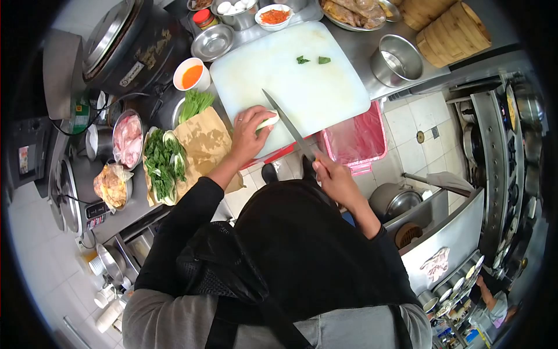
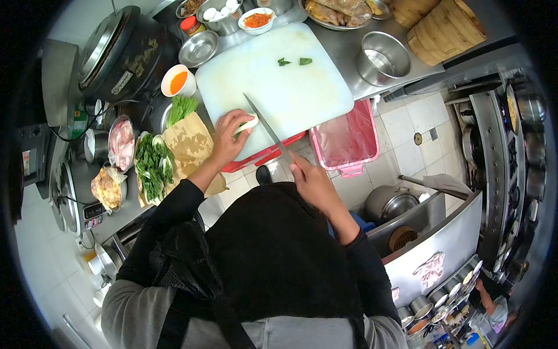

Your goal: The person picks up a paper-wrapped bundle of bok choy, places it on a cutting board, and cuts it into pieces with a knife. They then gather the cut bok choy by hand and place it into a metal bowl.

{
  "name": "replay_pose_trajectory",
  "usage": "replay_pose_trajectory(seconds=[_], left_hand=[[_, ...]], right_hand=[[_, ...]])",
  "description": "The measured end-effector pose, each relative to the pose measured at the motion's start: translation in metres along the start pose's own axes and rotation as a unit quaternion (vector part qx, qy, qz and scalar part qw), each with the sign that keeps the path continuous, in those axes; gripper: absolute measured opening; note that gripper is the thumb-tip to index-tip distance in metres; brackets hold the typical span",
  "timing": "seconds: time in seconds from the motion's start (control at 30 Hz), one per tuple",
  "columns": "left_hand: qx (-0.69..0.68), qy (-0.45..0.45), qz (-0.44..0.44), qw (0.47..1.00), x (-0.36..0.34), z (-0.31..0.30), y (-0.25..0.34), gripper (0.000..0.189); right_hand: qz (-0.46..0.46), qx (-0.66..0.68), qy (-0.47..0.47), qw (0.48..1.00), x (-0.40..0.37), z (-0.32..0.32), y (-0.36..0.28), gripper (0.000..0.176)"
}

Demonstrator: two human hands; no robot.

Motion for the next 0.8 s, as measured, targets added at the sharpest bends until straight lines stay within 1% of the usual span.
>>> replay_pose_trajectory(seconds=[0.03,0.07,0.1,0.13,0.17,0.2,0.23,0.27,0.3,0.37,0.43,0.5,0.53,0.6,0.63,0.7,0.73,0.8], left_hand=[[0.001,0.002,0.003,1.000,0.005,-0.008,-0.002,0.028],[0.107,-0.024,0.067,0.992,0.010,-0.013,0.007,0.025],[0.212,-0.048,0.127,0.968,0.011,-0.016,0.019,0.023],[0.212,-0.036,0.124,0.969,0.012,-0.024,0.028,0.017],[0.219,-0.026,0.119,0.968,0.011,-0.027,0.026,0.017],[0.151,-0.024,0.084,0.985,0.010,-0.029,0.015,0.015],[0.079,-0.024,0.049,0.995,0.008,-0.029,0.006,0.014],[0.045,-0.020,0.027,0.998,0.007,-0.027,-0.001,0.013],[0.047,-0.014,0.024,0.999,0.006,-0.024,-0.003,0.013],[0.003,0.029,0.021,0.999,0.006,-0.024,-0.006,0.013],[-0.006,0.043,0.031,0.999,0.007,-0.022,-0.003,0.014],[-0.027,0.057,0.018,0.998,0.008,-0.021,-0.007,0.013],[-0.029,0.056,0.017,0.998,0.008,-0.020,-0.009,0.013],[-0.045,0.048,0.009,0.998,0.010,-0.016,-0.012,0.012],[-0.049,0.046,0.007,0.998,0.011,-0.014,-0.014,0.012],[-0.045,0.041,0.005,0.998,0.012,-0.013,-0.015,0.012],[-0.034,0.044,0.022,0.998,0.013,-0.015,-0.011,0.012],[-0.036,0.042,0.021,0.998,0.014,-0.014,-0.011,0.012]], right_hand=[[0.008,-0.012,0.007,1.000,0.012,-0.006,-0.002,0.039],[0.014,-0.023,0.013,1.000,0.018,-0.009,-0.005,0.038],[0.008,-0.023,0.011,1.000,0.019,-0.010,-0.006,0.038],[0.002,-0.022,0.023,0.999,0.020,-0.017,-0.004,0.038],[-0.006,-0.022,0.033,0.999,0.023,-0.025,-0.004,0.037],[-0.037,-0.023,0.031,0.999,0.014,-0.038,-0.022,0.037],[-0.043,-0.025,0.023,0.998,0.004,-0.044,-0.028,0.037],[-0.046,-0.058,0.016,0.997,-0.004,-0.049,-0.031,0.036],[-0.048,-0.091,0.010,0.995,-0.012,-0.052,-0.035,0.035],[-0.047,-0.123,-0.004,0.991,-0.026,-0.056,-0.045,0.035],[-0.043,-0.154,-0.017,0.987,-0.036,-0.050,-0.045,0.035],[-0.062,-0.143,0.014,0.988,-0.041,-0.045,-0.044,0.036],[-0.061,-0.144,0.012,0.988,-0.041,-0.041,-0.042,0.036],[-0.088,-0.139,0.043,0.985,-0.045,-0.041,-0.046,0.036],[-0.084,-0.140,0.042,0.986,-0.046,-0.041,-0.045,0.036],[-0.079,-0.184,0.039,0.979,-0.044,-0.038,-0.046,0.034],[-0.076,-0.184,0.040,0.979,-0.041,-0.036,-0.046,0.034],[-0.106,-0.165,0.057,0.979,-0.032,-0.030,-0.046,0.035]])
Point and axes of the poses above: each hand's wrist, its own x-axis towards the middle knuckle, its own z-axis out of the palm, y = z × x, the point moved 10 cm from there along x, towards the middle knuckle, and after that the axes turned 15 degrees about -x, right-handed, at the moved point
